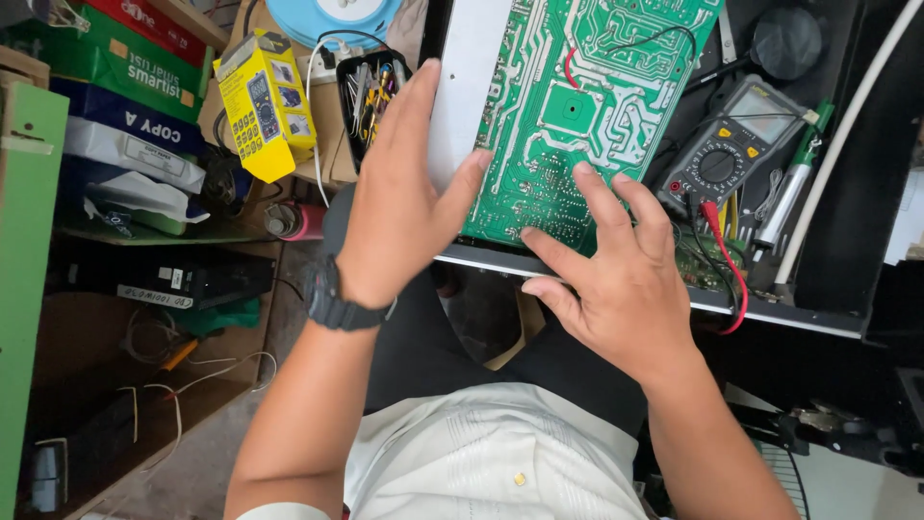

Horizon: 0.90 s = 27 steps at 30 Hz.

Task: Reviewing repair documents and soldering components on a circuit board at a workbench.

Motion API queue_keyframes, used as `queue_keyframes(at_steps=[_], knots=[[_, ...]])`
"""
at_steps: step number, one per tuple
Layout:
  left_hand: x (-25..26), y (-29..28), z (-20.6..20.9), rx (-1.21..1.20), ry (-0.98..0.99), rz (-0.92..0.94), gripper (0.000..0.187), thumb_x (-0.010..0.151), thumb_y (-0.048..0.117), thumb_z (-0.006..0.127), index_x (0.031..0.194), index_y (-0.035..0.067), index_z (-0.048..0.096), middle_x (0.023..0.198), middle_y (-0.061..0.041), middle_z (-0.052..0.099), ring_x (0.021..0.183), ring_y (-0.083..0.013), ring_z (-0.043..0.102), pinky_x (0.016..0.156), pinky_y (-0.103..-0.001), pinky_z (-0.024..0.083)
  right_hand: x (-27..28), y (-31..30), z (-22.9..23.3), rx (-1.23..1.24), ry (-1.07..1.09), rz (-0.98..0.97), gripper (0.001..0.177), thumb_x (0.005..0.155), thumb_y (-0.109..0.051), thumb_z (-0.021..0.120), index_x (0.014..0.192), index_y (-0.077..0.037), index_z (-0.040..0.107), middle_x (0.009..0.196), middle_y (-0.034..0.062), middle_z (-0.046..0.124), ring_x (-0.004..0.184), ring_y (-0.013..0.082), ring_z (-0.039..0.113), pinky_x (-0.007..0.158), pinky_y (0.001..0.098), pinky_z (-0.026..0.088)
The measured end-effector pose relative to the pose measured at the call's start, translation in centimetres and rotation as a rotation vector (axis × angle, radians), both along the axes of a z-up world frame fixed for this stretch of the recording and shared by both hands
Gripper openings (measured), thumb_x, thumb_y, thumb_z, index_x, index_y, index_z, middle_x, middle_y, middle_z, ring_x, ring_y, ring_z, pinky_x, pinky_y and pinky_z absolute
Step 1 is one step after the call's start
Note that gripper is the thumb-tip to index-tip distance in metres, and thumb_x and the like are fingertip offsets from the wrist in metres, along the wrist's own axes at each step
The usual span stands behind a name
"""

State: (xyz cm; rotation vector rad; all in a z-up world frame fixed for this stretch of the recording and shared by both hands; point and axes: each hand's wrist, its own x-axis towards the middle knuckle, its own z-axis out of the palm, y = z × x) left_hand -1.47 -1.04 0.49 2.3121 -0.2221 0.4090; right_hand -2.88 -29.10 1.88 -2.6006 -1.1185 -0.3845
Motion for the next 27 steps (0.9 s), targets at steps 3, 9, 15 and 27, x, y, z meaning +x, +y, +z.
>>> queue_keyframes(at_steps=[3, 9, 15, 27], knots=[[-1.4, -0.8, 0.5, -0.038, -0.014, 0.011, 0.075, 0.124, 0.020, 0.077, 0.179, 0.000, 0.031, 0.186, -0.026, 0.045, 0.178, -0.0447, 0.045, 0.152, -0.058, 0.041, 0.1, 0.1, 0.2, -0.027, 0.012, -0.026, 0.060, 0.117, -0.069, 0.047, 0.144, -0.033, 0.087, 0.176, 0.0243, 0.049, 0.153, 0.0511, 0.046, 0.127, 0.0659, 0.050], [-1.9, -1.1, -0.2, -0.044, -0.009, 0.057, 0.071, 0.124, 0.021, 0.075, 0.179, 0.002, 0.034, 0.184, -0.026, 0.048, 0.175, -0.0443, 0.050, 0.149, -0.057, 0.045, 0.4, -0.3, 0.6, 0.051, 0.051, 0.034, 0.057, 0.118, -0.062, 0.054, 0.138, -0.021, 0.089, 0.175, 0.0295, 0.048, 0.153, 0.0542, 0.044, 0.131, 0.0666, 0.047], [-2.0, -1.4, 0.2, -0.010, 0.002, 0.077, 0.069, 0.125, 0.021, 0.074, 0.179, 0.003, 0.035, 0.184, -0.025, 0.049, 0.175, -0.0444, 0.050, 0.149, -0.058, 0.046, 0.2, -0.4, 0.3, 0.024, 0.035, 0.012, 0.047, 0.115, -0.061, 0.066, 0.132, -0.025, 0.091, 0.173, 0.0253, 0.054, 0.152, 0.0494, 0.048, 0.128, 0.0616, 0.051], [-1.9, -2.1, 0.3, 0.060, -0.007, 0.138, 0.069, 0.122, 0.019, 0.073, 0.178, 0.000, 0.037, 0.182, -0.025, 0.051, 0.172, -0.0449, 0.054, 0.145, -0.057, 0.049, 0.2, -0.2, 0.4, -0.040, 0.050, -0.057, 0.046, 0.109, -0.072, 0.068, 0.140, -0.041, 0.083, 0.178, 0.0141, 0.052, 0.152, 0.0451, 0.051, 0.116, 0.0618, 0.057]])
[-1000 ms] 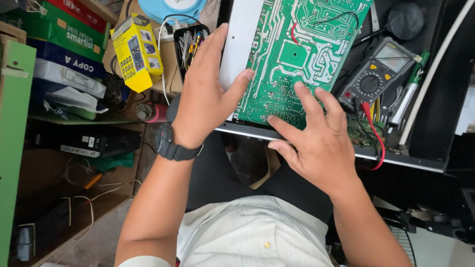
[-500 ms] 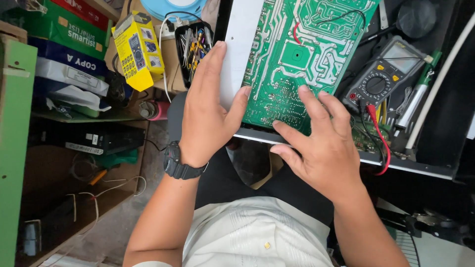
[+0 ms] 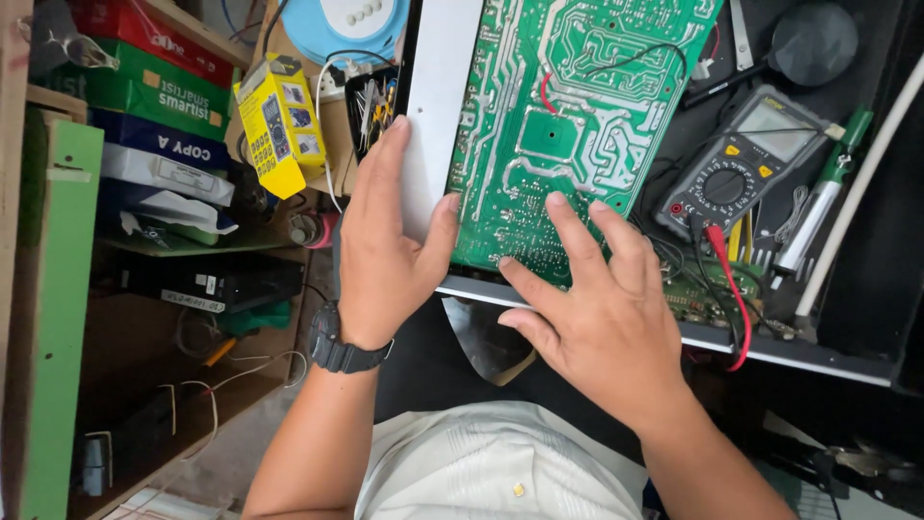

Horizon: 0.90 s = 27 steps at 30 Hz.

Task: Reviewing repair documents and soldering components on a circuit board at a workbench.

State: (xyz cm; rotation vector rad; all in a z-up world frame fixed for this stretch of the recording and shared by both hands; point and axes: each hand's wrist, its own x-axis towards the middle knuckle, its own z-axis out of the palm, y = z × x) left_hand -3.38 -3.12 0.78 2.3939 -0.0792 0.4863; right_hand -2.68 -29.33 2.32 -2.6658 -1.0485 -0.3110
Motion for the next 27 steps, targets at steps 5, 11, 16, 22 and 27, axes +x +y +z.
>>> queue_keyframes(at_steps=[5, 11, 16, 22, 27], knots=[[0.02, -0.17, 0.14, 0.002, 0.001, 0.014, 0.069, 0.120, 0.017, 0.074, 0.177, 0.000, 0.038, 0.180, -0.025, 0.053, 0.169, -0.0437, 0.056, 0.144, -0.055, 0.049, 0.24, 0.12, 0.32, 0.009, 0.005, 0.009, 0.047, 0.112, -0.071, 0.062, 0.140, -0.039, 0.084, 0.177, 0.0162, 0.052, 0.152, 0.0463, 0.051, 0.119, 0.0648, 0.055], [0.05, -0.27, 0.04, 0.006, -0.008, 0.009, 0.068, 0.122, 0.017, 0.072, 0.177, -0.001, 0.038, 0.181, -0.026, 0.052, 0.170, -0.0456, 0.056, 0.145, -0.057, 0.049, 0.34, 0.25, 0.42, -0.006, -0.029, 0.013, 0.049, 0.113, -0.073, 0.059, 0.138, -0.039, 0.084, 0.176, 0.0157, 0.053, 0.152, 0.0445, 0.050, 0.120, 0.0637, 0.056], [0.07, -0.20, 0.00, 0.004, 0.004, 0.013, 0.068, 0.121, 0.016, 0.072, 0.178, 0.000, 0.038, 0.181, -0.026, 0.052, 0.171, -0.0455, 0.055, 0.146, -0.056, 0.048, 0.28, 0.34, 0.31, -0.019, -0.018, 0.005, 0.050, 0.112, -0.074, 0.057, 0.139, -0.040, 0.083, 0.177, 0.0163, 0.055, 0.153, 0.0457, 0.050, 0.121, 0.0631, 0.055], [0.07, -0.12, -0.06, -0.007, -0.008, -0.001, 0.068, 0.121, 0.014, 0.073, 0.177, 0.000, 0.038, 0.180, -0.027, 0.053, 0.170, -0.0461, 0.056, 0.147, -0.057, 0.049, 0.26, 0.39, 0.23, -0.024, -0.043, 0.005, 0.051, 0.115, -0.073, 0.053, 0.140, -0.041, 0.083, 0.177, 0.0168, 0.053, 0.154, 0.0455, 0.048, 0.121, 0.0626, 0.056], [0.05, -0.07, -0.06, -0.019, -0.005, -0.003, 0.068, 0.121, 0.015, 0.072, 0.177, 0.001, 0.037, 0.180, -0.027, 0.053, 0.170, -0.0466, 0.056, 0.145, -0.058, 0.050, 0.14, 0.43, 0.22, -0.033, -0.057, 0.004, 0.051, 0.115, -0.074, 0.052, 0.140, -0.041, 0.083, 0.178, 0.0175, 0.053, 0.154, 0.0460, 0.048, 0.122, 0.0621, 0.055]])
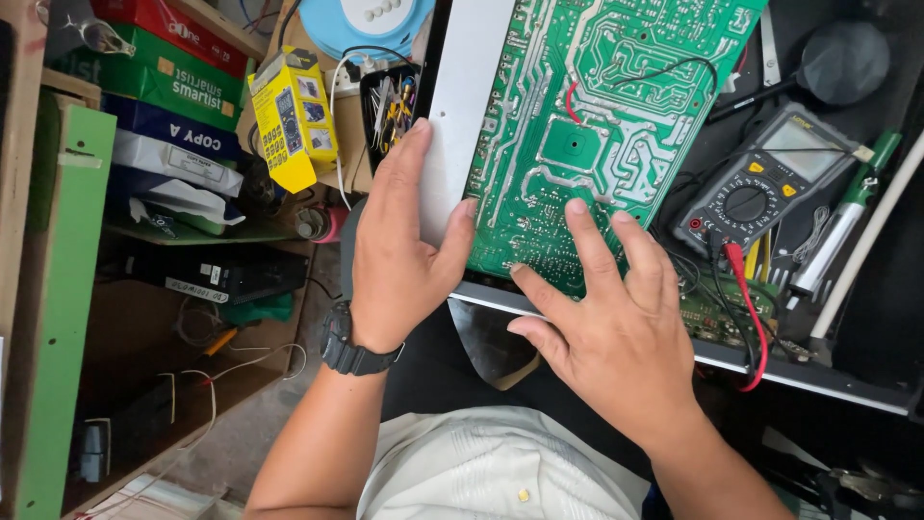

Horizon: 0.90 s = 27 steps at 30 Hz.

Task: Reviewing repair documents and soldering components on a circuit board at a workbench.

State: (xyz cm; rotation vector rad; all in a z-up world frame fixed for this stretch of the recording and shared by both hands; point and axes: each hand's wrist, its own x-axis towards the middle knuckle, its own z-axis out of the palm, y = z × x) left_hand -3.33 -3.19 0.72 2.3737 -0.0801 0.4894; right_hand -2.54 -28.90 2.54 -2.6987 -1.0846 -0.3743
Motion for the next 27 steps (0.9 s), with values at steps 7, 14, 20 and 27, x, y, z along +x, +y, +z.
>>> queue_keyframes(at_steps=[7, 14, 20, 27], knots=[[-0.04, 0.11, -0.14, -0.006, -0.005, -0.009, 0.068, 0.122, 0.015, 0.072, 0.178, 0.001, 0.037, 0.181, -0.025, 0.052, 0.171, -0.0455, 0.055, 0.146, -0.058, 0.050, -0.02, 0.10, -0.05, 0.010, 0.025, 0.008, 0.048, 0.114, -0.071, 0.056, 0.138, -0.040, 0.084, 0.179, 0.0176, 0.051, 0.156, 0.0463, 0.045, 0.121, 0.0632, 0.055], [-0.02, 0.04, -0.04, -0.031, 0.000, -0.027, 0.066, 0.123, 0.013, 0.071, 0.178, 0.000, 0.037, 0.182, -0.024, 0.050, 0.173, -0.0440, 0.053, 0.147, -0.057, 0.049, -0.10, -0.17, -0.54, 0.001, -0.007, 0.014, 0.048, 0.113, -0.073, 0.059, 0.141, -0.042, 0.084, 0.178, 0.0183, 0.052, 0.158, 0.0476, 0.045, 0.120, 0.0631, 0.056], [-0.05, 0.06, -0.46, -0.033, -0.009, -0.021, 0.068, 0.123, 0.013, 0.073, 0.179, 0.002, 0.036, 0.183, -0.023, 0.050, 0.174, -0.0430, 0.053, 0.147, -0.057, 0.049, -0.20, 0.05, -0.31, -0.026, 0.004, -0.004, 0.048, 0.112, -0.073, 0.058, 0.140, -0.043, 0.084, 0.178, 0.0175, 0.052, 0.159, 0.0464, 0.046, 0.117, 0.0628, 0.058], [-0.05, -0.03, -0.37, -0.049, -0.004, -0.014, 0.067, 0.122, 0.015, 0.073, 0.178, 0.002, 0.037, 0.183, -0.024, 0.049, 0.174, -0.0431, 0.052, 0.145, -0.057, 0.050, -0.22, -0.02, -0.44, -0.015, -0.005, 0.006, 0.049, 0.113, -0.073, 0.057, 0.138, -0.041, 0.085, 0.179, 0.0197, 0.051, 0.159, 0.0482, 0.047, 0.122, 0.0618, 0.056]])
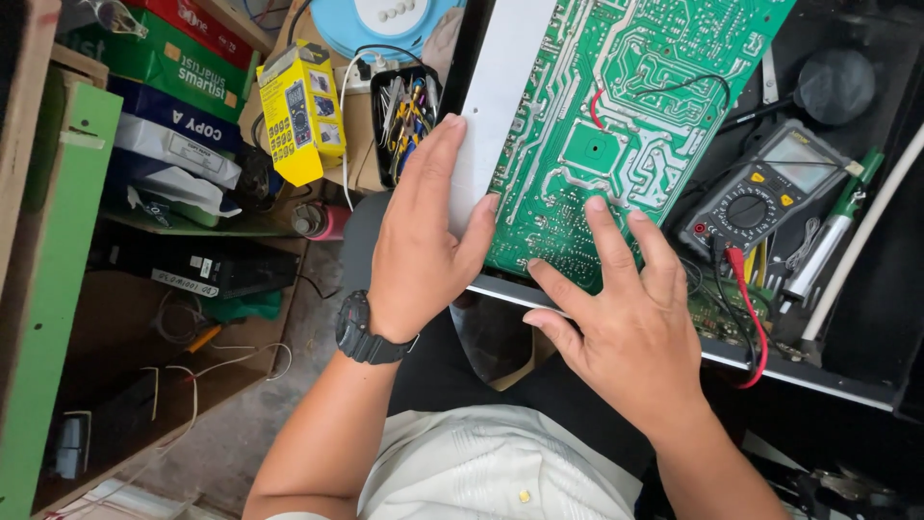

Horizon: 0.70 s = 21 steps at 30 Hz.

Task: Reviewing repair documents and soldering components on a circuit board at a workbench.

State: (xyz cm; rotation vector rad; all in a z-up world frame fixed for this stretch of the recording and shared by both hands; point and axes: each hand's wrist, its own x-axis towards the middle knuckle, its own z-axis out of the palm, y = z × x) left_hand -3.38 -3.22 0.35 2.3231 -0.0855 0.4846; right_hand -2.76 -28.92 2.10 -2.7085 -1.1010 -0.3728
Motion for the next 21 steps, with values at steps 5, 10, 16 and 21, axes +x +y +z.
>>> queue_keyframes(at_steps=[5, 10, 16, 21], knots=[[-0.03, -0.07, -0.01, 0.004, -0.004, -0.001, 0.066, 0.124, 0.017, 0.071, 0.178, 0.003, 0.036, 0.183, -0.024, 0.050, 0.174, -0.0422, 0.052, 0.145, -0.057, 0.050, 0.00, 0.12, 0.14, -0.035, -0.020, 0.000, 0.049, 0.113, -0.074, 0.055, 0.138, -0.042, 0.084, 0.180, 0.0180, 0.050, 0.159, 0.0470, 0.047, 0.118, 0.0625, 0.059], [0.05, -0.03, -0.05, 0.004, -0.005, -0.002, 0.066, 0.124, 0.018, 0.070, 0.178, 0.003, 0.036, 0.183, -0.025, 0.050, 0.174, -0.0424, 0.052, 0.145, -0.057, 0.049, 0.20, 0.20, 0.42, -0.037, -0.007, 0.024, 0.046, 0.114, -0.069, 0.056, 0.137, -0.039, 0.082, 0.179, 0.0198, 0.050, 0.157, 0.0493, 0.047, 0.120, 0.0649, 0.058], [-0.02, 0.03, -0.11, 0.000, 0.003, -0.009, 0.066, 0.123, 0.017, 0.070, 0.179, 0.003, 0.036, 0.183, -0.024, 0.049, 0.174, -0.0422, 0.051, 0.146, -0.057, 0.048, 0.15, 0.17, 0.14, -0.020, 0.000, 0.034, 0.047, 0.115, -0.068, 0.055, 0.138, -0.037, 0.083, 0.178, 0.0231, 0.048, 0.157, 0.0518, 0.046, 0.125, 0.0655, 0.056], [-0.03, 0.06, -0.11, -0.001, -0.003, -0.014, 0.065, 0.125, 0.018, 0.069, 0.179, 0.004, 0.035, 0.184, -0.023, 0.049, 0.174, -0.0421, 0.051, 0.146, -0.057, 0.048, 0.11, 0.06, -0.03, -0.005, -0.022, 0.038, 0.051, 0.116, -0.069, 0.052, 0.138, -0.035, 0.083, 0.179, 0.0234, 0.048, 0.158, 0.0511, 0.047, 0.126, 0.0646, 0.056]])
